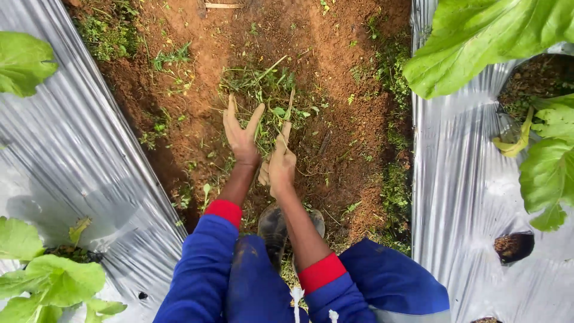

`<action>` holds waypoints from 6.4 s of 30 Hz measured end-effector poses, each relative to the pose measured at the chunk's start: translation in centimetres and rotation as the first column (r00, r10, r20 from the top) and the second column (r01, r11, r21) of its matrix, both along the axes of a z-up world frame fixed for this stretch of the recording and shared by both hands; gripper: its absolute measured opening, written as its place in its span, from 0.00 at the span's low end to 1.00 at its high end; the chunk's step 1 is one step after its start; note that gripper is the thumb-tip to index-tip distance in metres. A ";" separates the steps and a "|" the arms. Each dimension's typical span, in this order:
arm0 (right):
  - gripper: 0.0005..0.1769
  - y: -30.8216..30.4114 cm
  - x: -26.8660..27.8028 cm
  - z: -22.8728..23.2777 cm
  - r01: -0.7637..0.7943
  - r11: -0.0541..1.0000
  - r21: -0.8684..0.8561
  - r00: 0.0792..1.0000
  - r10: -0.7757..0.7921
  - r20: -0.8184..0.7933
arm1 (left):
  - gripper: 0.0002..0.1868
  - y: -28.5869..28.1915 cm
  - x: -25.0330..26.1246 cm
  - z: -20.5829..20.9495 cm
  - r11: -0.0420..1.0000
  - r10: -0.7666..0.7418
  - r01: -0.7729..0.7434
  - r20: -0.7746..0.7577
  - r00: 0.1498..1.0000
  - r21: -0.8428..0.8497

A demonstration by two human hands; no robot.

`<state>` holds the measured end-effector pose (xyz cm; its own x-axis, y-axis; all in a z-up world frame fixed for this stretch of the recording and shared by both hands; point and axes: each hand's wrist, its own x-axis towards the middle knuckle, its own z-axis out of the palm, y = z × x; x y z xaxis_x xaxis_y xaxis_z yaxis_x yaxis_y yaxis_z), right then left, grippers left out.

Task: The person uses a hand hoe to loosen soil and uproot weeds growing between rows of leafy vegetables planted in plastic mulch. They gather the removed weeds by hand and discard them onto the edge of the bed, then walk along the row to continue the process.

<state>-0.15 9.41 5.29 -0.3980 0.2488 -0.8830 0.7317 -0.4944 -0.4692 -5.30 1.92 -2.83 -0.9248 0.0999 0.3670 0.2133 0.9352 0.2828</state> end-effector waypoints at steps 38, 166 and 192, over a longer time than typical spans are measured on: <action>0.21 5.9 -15.1 53.8 -0.365 0.930 -0.039 0.914 0.349 -0.208 | 0.64 4.0 -10.1 46.0 0.874 0.238 -0.378 0.409 0.881 0.305; 0.22 2.5 -219.2 59.0 -0.473 0.880 0.047 0.795 0.449 -0.407 | 0.65 -3.4 -218.1 45.8 0.908 0.187 -0.327 0.446 0.875 0.261; 0.21 0.3 -258.2 47.6 -0.461 0.887 -0.038 0.832 0.416 -0.367 | 0.61 -5.9 -255.4 50.5 0.901 0.170 -0.255 0.256 0.952 0.351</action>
